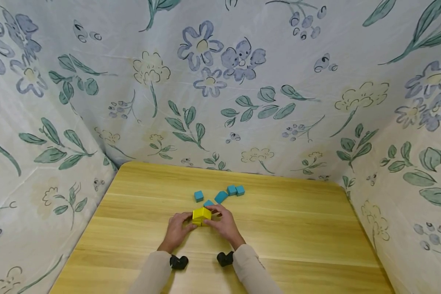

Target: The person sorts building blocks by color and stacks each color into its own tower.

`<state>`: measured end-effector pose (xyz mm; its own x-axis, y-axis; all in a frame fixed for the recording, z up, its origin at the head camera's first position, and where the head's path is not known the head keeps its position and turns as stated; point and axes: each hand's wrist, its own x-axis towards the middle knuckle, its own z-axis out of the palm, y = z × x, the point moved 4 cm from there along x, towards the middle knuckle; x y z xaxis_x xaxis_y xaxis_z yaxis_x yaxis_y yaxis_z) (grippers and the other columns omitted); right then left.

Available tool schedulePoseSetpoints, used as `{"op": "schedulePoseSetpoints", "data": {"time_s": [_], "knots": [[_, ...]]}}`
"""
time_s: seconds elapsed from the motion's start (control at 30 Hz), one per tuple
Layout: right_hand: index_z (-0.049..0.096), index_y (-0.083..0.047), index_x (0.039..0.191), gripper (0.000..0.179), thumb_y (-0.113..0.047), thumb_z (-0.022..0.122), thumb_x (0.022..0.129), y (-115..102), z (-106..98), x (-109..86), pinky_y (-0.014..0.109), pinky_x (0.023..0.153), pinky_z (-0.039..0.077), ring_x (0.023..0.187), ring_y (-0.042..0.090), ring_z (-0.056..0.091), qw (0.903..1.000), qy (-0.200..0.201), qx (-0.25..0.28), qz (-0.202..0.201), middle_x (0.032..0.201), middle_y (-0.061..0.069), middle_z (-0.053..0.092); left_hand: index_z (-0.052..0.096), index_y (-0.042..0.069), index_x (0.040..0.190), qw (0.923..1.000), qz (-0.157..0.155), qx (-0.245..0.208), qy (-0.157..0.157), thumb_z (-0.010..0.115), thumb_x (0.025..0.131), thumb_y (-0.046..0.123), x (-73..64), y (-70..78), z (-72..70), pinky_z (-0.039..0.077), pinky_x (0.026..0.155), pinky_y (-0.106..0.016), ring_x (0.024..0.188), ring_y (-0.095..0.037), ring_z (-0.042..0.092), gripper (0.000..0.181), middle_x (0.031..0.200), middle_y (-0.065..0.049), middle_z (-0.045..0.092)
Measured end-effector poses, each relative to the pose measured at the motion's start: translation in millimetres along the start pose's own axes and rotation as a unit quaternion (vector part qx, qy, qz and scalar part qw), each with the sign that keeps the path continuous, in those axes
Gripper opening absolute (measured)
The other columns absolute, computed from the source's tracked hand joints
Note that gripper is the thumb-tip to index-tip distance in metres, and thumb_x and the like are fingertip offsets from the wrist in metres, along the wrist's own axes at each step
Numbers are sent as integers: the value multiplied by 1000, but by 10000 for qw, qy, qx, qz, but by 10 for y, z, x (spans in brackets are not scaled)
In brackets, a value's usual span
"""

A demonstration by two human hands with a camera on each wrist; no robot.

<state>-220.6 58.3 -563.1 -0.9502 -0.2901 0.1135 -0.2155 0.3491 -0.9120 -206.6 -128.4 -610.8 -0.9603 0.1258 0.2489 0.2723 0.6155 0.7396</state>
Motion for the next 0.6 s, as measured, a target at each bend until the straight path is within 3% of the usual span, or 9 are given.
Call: {"op": "schedulePoseSetpoints", "data": {"time_s": [0.13, 0.3, 0.43, 0.6], "knots": [[60, -3, 126, 43, -14, 73, 87, -2, -88, -23, 54, 94, 39, 110, 36, 54, 9992, -30, 389, 120, 120, 15, 61, 66, 5, 119, 9998, 66, -182, -34, 79, 79, 20, 1, -2, -5, 37, 91, -50, 99, -26, 57, 45, 114, -7, 68], [56, 7, 126, 37, -7, 64, 92, -177, -297, -87, 49, 92, 41, 110, 43, 52, 9972, 54, 721, 192, 124, 27, 57, 61, 4, 127, 9966, -206, -611, -516, 78, 80, 17, 1, -37, -49, 35, 101, -54, 115, -33, 54, 52, 124, -11, 63], [60, 5, 122, 31, -11, 60, 96, -145, -454, -84, 39, 87, 44, 104, 35, 56, 9980, 422, 461, 137, 122, 26, 58, 55, 7, 135, 9897, -423, -887, -1043, 73, 85, 11, -14, -90, -109, 33, 104, -55, 126, -35, 46, 53, 134, -10, 56], [63, 3, 118, 28, -14, 61, 96, 116, -593, 68, 41, 87, 43, 102, 28, 56, 9969, 787, 1, 62, 118, 18, 63, 55, 5, 134, 9822, -505, -1224, -1330, 66, 89, 1, 17, -150, -229, 41, 99, -49, 116, -29, 55, 47, 131, -9, 59]]}}
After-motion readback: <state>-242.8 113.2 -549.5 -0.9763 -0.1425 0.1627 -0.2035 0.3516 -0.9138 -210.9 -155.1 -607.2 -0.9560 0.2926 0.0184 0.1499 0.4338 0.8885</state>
